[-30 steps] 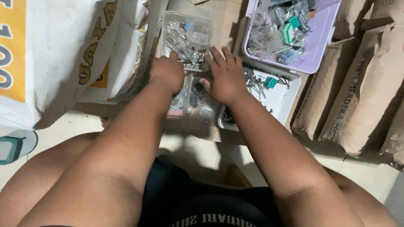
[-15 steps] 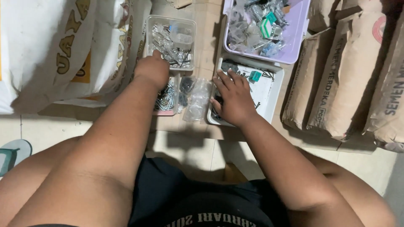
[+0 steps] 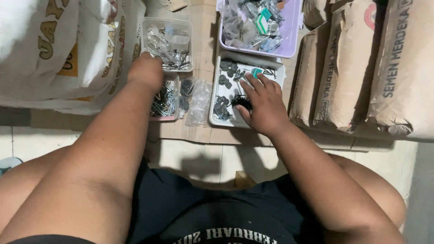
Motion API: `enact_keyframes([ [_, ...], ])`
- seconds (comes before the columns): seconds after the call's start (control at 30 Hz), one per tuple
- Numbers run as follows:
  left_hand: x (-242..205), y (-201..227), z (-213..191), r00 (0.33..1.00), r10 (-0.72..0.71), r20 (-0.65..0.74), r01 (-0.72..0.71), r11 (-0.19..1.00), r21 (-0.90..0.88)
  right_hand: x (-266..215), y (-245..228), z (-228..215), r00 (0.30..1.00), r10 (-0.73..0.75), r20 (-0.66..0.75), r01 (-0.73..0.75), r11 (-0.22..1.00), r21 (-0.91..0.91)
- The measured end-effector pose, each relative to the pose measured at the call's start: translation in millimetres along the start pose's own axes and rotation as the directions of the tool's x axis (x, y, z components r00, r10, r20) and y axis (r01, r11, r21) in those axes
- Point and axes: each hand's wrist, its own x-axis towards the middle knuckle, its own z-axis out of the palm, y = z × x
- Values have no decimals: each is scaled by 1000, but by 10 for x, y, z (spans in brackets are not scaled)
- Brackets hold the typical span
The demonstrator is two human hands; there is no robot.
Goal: Sorting and arranging various small hardware components like screws and clips into different containers.
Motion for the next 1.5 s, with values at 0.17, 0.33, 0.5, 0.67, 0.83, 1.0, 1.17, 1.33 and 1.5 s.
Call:
enact_keyframes([
  [0.17,-346,426,-430,999,21,39,-17,994,-111,-159,4,-361,999,-11,-34,10,1000,-26],
  [0.33,-548,891,-405,986,166,15,-158,959,-235,-333,129,-721,1000,-16,-19,15,997,-70],
  [0.5,-817,1394,-544,909,372,-188,-414,860,-299,-420,153,-989,995,97,-5,-96,991,88],
  [0.67,-1149,1733,-915,824,485,-293,-551,805,-219,-364,142,-848,988,144,-50,-128,962,243],
  [0.83,-1279,1920,-941,778,465,-423,-563,815,-138,-299,85,-796,968,-16,-250,76,970,233],
  [1.0,-1468,1952,-1104,842,420,-339,-460,887,-44,-296,62,-828,971,17,-237,78,920,384],
  [1.17,-1592,1864,-1159,870,373,-321,-437,886,-154,-234,-56,-904,986,136,-95,-40,750,660],
  [1.33,-1511,1792,-1219,926,267,-266,-359,839,-408,-191,-32,-799,966,255,-46,-133,641,756],
  [1.5,-1346,1715,-1274,956,220,-193,-292,761,-579,-125,8,-638,915,395,81,-311,561,767],
])
